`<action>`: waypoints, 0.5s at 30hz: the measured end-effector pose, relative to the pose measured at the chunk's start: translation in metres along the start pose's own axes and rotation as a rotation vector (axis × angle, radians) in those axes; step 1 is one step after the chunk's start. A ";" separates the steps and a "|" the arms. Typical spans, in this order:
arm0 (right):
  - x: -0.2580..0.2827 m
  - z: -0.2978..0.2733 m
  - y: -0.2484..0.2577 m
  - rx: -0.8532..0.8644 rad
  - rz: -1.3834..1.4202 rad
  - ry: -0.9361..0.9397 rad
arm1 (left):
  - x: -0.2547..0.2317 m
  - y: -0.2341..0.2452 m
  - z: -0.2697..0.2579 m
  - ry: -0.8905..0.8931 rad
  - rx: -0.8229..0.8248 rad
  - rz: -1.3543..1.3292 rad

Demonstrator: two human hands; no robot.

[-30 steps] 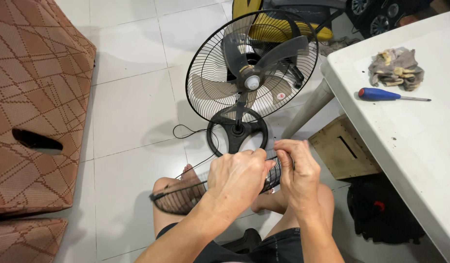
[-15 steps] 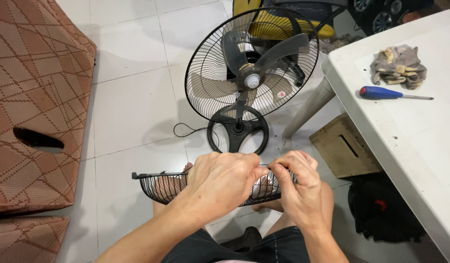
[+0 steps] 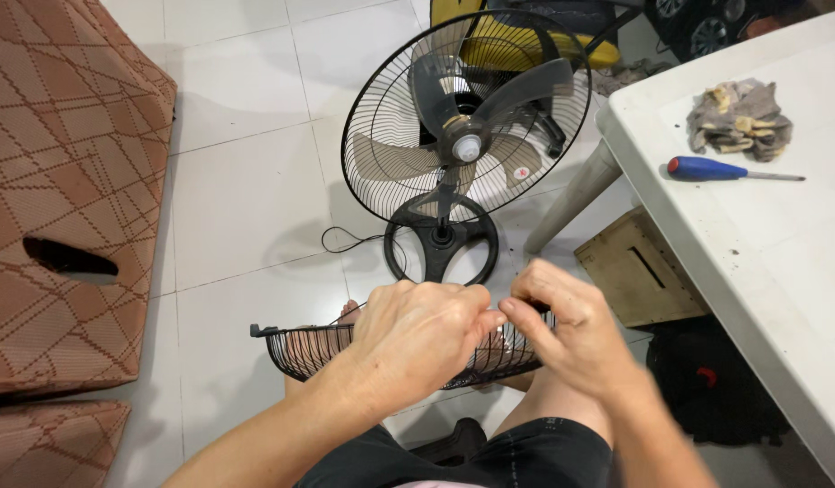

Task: The person reassembles an electric fan by attaching the fan blades to the motor shaft, securing them with a nut, and then fitting the front and rear wire cages onto the fan head.

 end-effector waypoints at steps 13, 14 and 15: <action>0.027 0.024 0.017 0.587 -0.378 0.378 | 0.001 0.002 0.010 -0.175 0.154 0.037; 0.028 0.024 0.017 0.581 -0.390 0.430 | 0.002 0.003 0.011 -0.171 0.165 0.049; 0.029 0.024 0.016 0.574 -0.403 0.483 | 0.003 0.003 0.011 -0.177 0.211 0.059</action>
Point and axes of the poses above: each hand's wrist, its own z-axis towards the middle knuckle, its own y-axis out of the back of the hand, x = y × z, the point moved 3 cm from there along z, towards the middle knuckle, and after that the axes turned 8 degrees about z, right-handed, at the moved point
